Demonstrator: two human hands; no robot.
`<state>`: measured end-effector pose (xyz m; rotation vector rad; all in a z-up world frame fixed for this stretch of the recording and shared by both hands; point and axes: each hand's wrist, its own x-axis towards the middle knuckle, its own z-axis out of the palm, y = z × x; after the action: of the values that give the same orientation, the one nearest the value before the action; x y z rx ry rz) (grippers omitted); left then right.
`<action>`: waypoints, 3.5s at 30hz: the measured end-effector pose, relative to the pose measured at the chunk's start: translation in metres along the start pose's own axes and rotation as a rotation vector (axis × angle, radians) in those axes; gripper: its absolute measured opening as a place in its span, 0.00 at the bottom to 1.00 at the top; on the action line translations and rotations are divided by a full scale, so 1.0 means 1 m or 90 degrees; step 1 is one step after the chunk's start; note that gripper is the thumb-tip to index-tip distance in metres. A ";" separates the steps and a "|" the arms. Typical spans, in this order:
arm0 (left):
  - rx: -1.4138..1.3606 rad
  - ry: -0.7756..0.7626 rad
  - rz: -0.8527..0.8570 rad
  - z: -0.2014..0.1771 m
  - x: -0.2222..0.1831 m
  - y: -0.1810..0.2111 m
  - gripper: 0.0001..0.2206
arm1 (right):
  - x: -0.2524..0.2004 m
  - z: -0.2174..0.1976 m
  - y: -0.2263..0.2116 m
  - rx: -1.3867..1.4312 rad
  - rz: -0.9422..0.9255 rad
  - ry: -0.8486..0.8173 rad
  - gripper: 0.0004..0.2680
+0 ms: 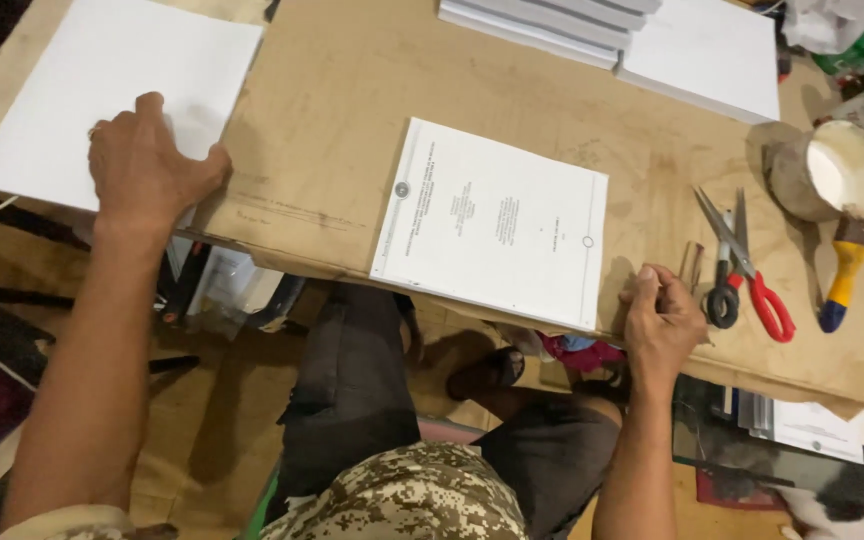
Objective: Assembling a notepad by stacking papers, applying glue to the spine, and trimming the edges.
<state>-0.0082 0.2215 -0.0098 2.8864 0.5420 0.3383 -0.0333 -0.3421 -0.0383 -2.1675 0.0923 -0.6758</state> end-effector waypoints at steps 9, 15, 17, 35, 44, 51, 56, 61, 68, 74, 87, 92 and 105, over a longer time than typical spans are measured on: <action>-0.101 -0.155 -0.035 -0.052 -0.007 0.018 0.24 | -0.001 -0.002 -0.002 0.036 0.021 -0.012 0.11; 0.116 0.093 0.225 -0.048 -0.014 0.005 0.18 | 0.001 -0.011 -0.009 0.131 0.157 -0.008 0.10; 0.077 0.134 0.299 -0.084 -0.039 0.042 0.13 | -0.007 -0.028 -0.024 0.222 0.247 -0.008 0.13; -0.864 -0.165 0.007 0.005 -0.225 0.142 0.14 | -0.143 -0.023 -0.065 0.516 0.608 -0.347 0.18; -0.559 -0.360 0.129 -0.027 -0.235 0.187 0.46 | -0.128 -0.018 -0.158 0.353 0.145 -0.585 0.43; -0.525 -0.261 0.177 -0.010 -0.239 0.200 0.44 | -0.134 -0.018 -0.160 0.280 0.101 -0.535 0.43; -0.527 -0.263 0.181 -0.017 -0.237 0.201 0.41 | -0.140 -0.019 -0.155 0.288 0.111 -0.543 0.43; -0.524 -0.327 0.149 -0.021 -0.233 0.199 0.41 | -0.138 -0.020 -0.157 0.287 0.092 -0.547 0.45; -0.632 -0.368 0.175 -0.019 -0.228 0.191 0.26 | -0.136 -0.027 -0.156 0.418 0.127 -0.493 0.37; -0.685 -0.255 0.264 -0.028 -0.211 0.189 0.08 | -0.135 -0.026 -0.118 0.332 0.441 -0.316 0.24; -0.558 -0.179 0.320 -0.132 -0.083 0.182 0.12 | -0.110 -0.053 -0.037 0.562 0.617 -0.119 0.29; -0.463 -0.200 0.266 -0.136 -0.054 0.182 0.10 | -0.120 -0.038 -0.027 0.534 0.634 -0.042 0.17; -0.455 -0.198 0.259 -0.162 -0.046 0.198 0.10 | -0.128 -0.031 -0.001 0.234 0.441 0.049 0.13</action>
<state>-0.0249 0.0448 0.1804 2.2523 -0.1985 0.0955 -0.1581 -0.3259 -0.0779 -1.6029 0.6712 -0.3339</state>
